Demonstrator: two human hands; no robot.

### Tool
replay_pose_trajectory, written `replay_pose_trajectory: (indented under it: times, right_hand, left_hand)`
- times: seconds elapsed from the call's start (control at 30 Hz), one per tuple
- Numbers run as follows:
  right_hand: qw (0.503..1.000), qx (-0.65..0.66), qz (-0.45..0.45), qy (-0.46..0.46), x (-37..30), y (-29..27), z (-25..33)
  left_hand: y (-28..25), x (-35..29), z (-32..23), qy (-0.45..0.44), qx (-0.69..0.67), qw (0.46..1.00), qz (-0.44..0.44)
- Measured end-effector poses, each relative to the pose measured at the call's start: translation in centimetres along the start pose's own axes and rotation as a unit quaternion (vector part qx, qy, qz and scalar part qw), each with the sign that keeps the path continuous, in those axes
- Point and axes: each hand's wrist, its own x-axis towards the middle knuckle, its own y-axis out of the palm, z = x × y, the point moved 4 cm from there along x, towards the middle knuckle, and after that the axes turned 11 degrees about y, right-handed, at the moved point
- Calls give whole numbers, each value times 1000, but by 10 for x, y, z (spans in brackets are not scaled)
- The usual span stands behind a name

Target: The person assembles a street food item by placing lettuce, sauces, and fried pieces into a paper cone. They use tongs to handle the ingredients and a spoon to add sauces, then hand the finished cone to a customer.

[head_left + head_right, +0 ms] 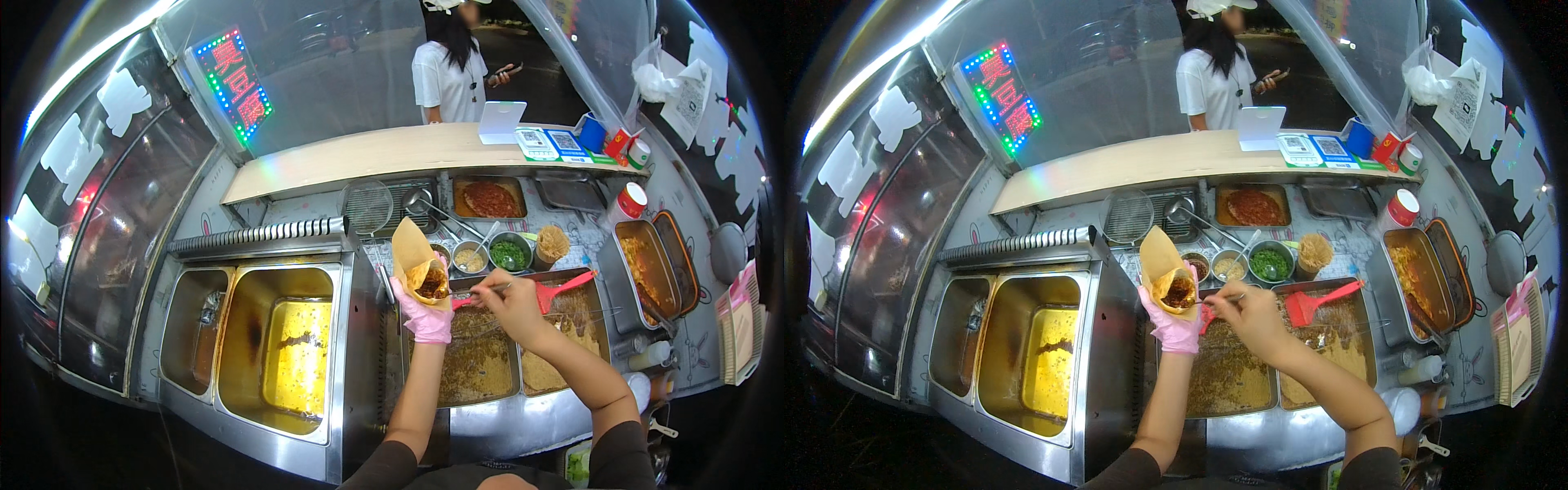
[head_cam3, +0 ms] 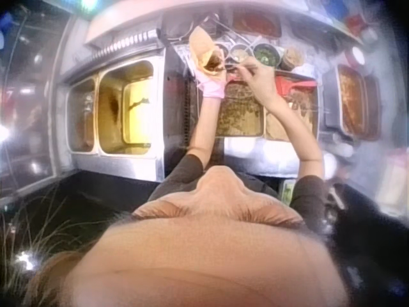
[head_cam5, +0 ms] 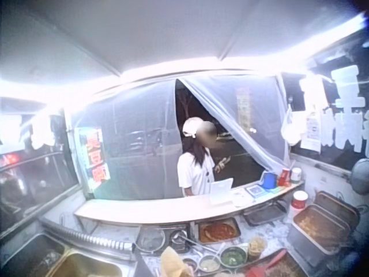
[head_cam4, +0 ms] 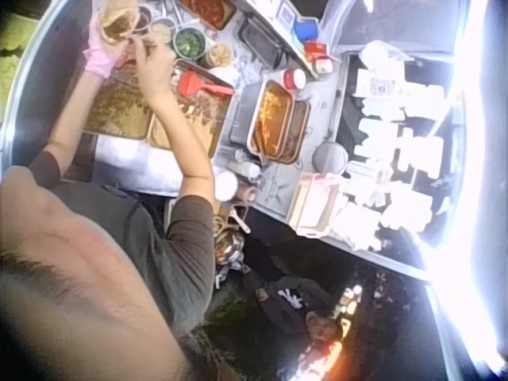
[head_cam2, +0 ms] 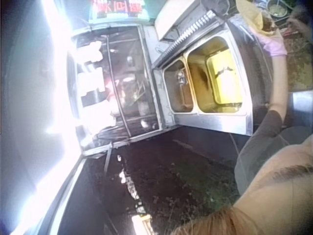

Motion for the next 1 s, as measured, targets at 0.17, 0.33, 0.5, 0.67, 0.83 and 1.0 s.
replay_pose_trajectory:
  times: [0.17, 0.33, 0.5, 0.67, 0.83, 1.0]
  right_hand:
    - [997, 23, -69, 36, 70, 13, -59]
    - [987, -53, -98, 116, 136, 83, -226]
    - [954, 132, -124, 239, 135, 76, -287]
    - [956, -8, -159, 247, 0, 22, -191]
    - [934, -33, -238, 266, -315, -105, -129]
    - [696, -385, -507, 333, -638, -206, -68]
  left_hand:
    - [-35, -13, -29, -26, -142, 984, -107]
    - [-19, -72, -48, -138, -314, 922, -182]
    - [16, -104, -36, -210, -296, 917, -163]
    - [17, -144, -20, -198, -235, 932, -193]
    - [51, -277, 41, -403, -282, 825, -277]
    - [43, -408, 95, -518, -179, 736, -397]
